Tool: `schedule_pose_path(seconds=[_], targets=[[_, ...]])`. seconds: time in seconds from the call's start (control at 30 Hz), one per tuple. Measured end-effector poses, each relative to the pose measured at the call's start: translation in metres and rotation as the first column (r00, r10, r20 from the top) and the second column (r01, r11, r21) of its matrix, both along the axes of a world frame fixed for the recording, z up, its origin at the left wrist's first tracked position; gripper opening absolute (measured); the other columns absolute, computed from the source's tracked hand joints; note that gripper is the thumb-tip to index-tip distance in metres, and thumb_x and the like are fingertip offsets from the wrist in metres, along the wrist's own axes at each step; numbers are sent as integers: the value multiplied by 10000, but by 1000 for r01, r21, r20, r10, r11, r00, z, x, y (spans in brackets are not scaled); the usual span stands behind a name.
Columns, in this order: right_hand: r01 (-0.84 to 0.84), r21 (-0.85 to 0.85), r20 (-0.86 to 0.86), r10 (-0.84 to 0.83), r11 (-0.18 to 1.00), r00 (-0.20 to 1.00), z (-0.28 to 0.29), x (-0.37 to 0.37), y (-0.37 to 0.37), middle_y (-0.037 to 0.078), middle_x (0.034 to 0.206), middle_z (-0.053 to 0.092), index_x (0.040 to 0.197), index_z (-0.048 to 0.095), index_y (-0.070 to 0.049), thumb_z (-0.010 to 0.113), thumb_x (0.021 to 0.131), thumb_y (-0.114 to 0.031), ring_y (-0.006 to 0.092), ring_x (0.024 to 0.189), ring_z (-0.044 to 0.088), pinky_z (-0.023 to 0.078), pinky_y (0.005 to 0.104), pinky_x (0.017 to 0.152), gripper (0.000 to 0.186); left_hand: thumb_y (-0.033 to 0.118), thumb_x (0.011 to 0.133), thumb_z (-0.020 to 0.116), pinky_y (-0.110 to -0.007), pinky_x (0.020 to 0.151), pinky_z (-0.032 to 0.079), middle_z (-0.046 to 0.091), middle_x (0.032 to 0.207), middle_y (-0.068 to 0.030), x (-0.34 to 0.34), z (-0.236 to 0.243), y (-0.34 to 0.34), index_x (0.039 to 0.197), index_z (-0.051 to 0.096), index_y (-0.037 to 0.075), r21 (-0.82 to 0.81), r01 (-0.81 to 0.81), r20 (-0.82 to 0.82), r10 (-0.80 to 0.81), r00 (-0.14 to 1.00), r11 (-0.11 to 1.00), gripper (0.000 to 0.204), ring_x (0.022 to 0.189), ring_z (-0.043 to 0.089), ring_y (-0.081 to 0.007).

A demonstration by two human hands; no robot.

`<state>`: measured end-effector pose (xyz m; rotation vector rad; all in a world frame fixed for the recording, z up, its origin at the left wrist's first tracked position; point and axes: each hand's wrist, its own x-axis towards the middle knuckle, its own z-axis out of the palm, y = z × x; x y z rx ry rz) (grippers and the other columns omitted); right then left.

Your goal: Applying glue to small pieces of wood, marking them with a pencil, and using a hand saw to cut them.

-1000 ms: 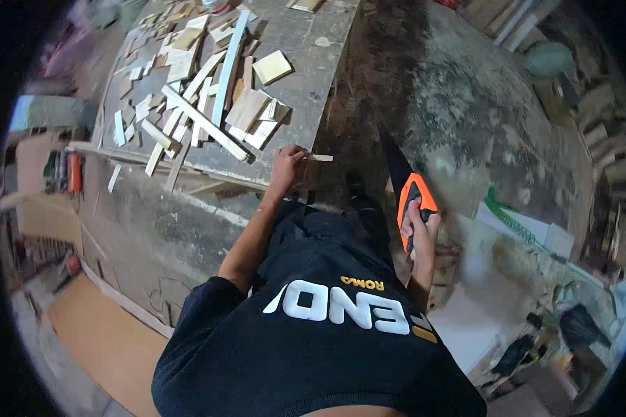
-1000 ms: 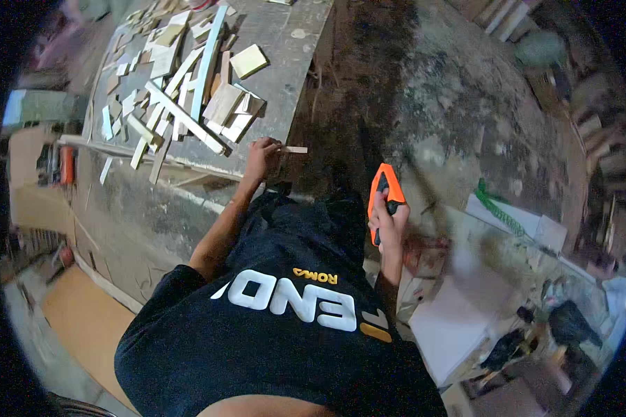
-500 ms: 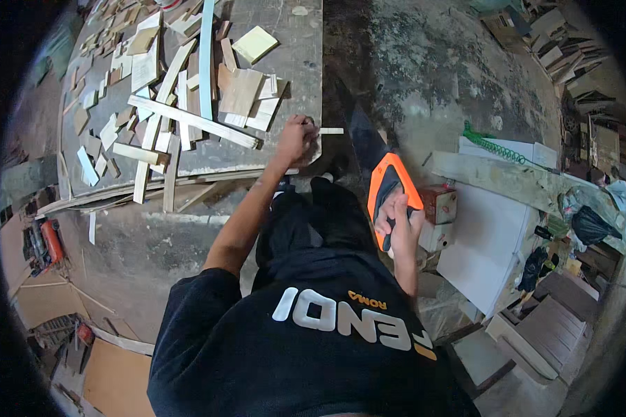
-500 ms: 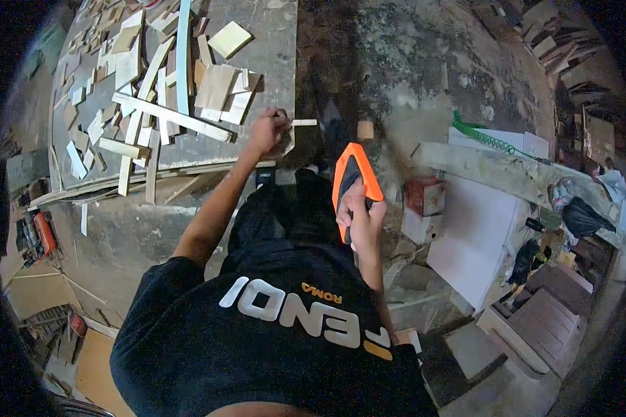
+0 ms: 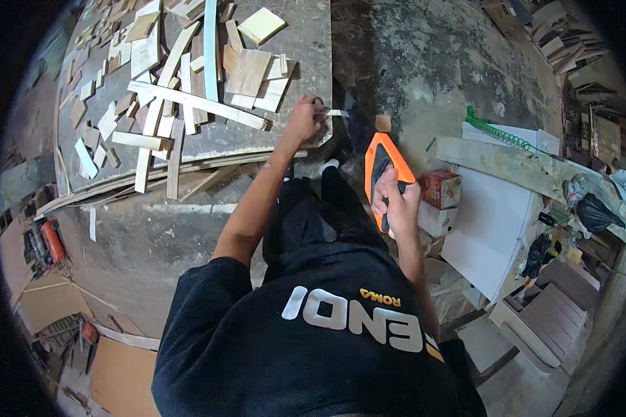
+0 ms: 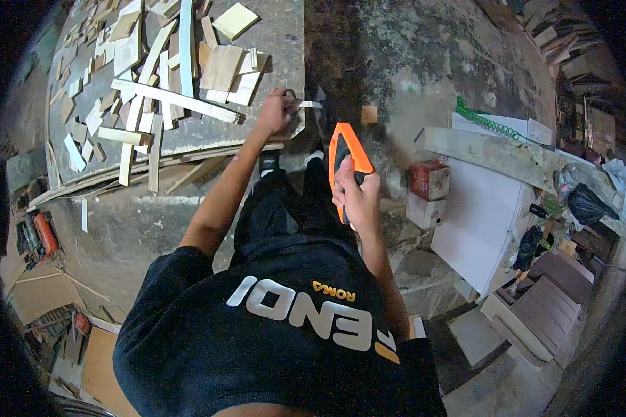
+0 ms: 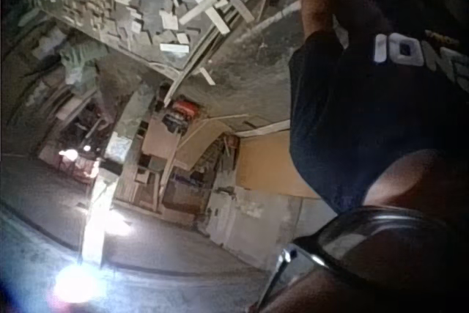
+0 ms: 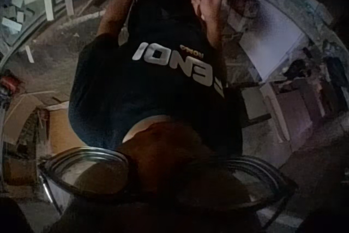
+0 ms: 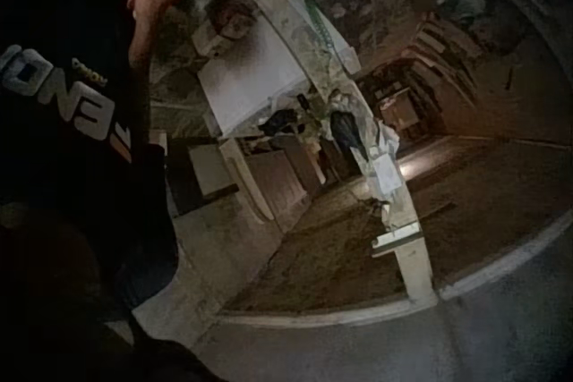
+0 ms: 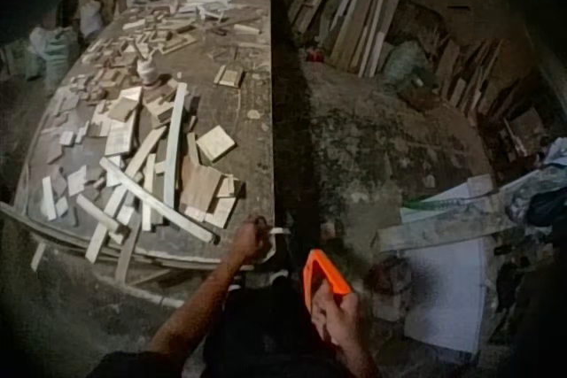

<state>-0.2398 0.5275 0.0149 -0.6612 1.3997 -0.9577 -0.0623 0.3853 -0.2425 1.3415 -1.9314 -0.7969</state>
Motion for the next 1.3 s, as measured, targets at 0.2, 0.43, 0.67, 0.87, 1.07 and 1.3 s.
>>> schedule_pose_path(seconds=[0.2,0.43,0.67,0.87,1.07,1.3], targets=[[-13,-28,20,14,1000,1000,-2,4,4,-37,633,414,877,471,-78,538,1006,-328,36,454,375,303,207,397,289,25,604,705,-433,889,473,607,997,-154,3,-4,-3,945,729,91,-35,62,30,-61,998,997,347,982,536,-382],[-9,-27,5,9,1000,1000,-4,9,7,-40,632,416,889,478,-76,543,1005,-322,36,456,379,309,210,395,279,39,597,703,-432,897,471,609,1003,-164,3,5,0,976,733,121,-43,33,87,-29,996,999,389,983,541,-382],[-15,-3,-18,15,1000,1000,0,17,7,-35,634,429,889,482,-75,540,1008,-311,39,450,388,314,211,389,270,119,629,732,-435,896,470,633,1007,-182,-4,2,4,913,721,85,-6,-77,-5,77,997,997,285,975,564,-382],[-62,-8,-36,61,998,997,-1,18,8,-26,634,400,852,458,-69,525,1011,-340,55,443,386,312,217,388,321,194,703,765,-462,831,454,610,1009,-159,-18,7,7,1013,670,86,12,-223,83,222,972,975,342,959,532,-376],[-29,92,-119,40,995,992,8,27,-3,-28,592,398,800,465,-74,532,1010,-325,57,411,387,312,231,363,334,213,672,811,-473,864,426,577,1035,-128,-23,11,4,1034,669,144,82,-311,90,304,948,947,395,1004,500,-365],[-27,155,-204,59,988,977,20,36,-21,-48,560,380,786,470,-80,554,997,-341,50,396,372,303,230,357,346,150,646,762,-497,833,414,553,1022,-140,-21,6,2,880,678,166,137,-289,66,283,957,947,249,974,502,-380]])
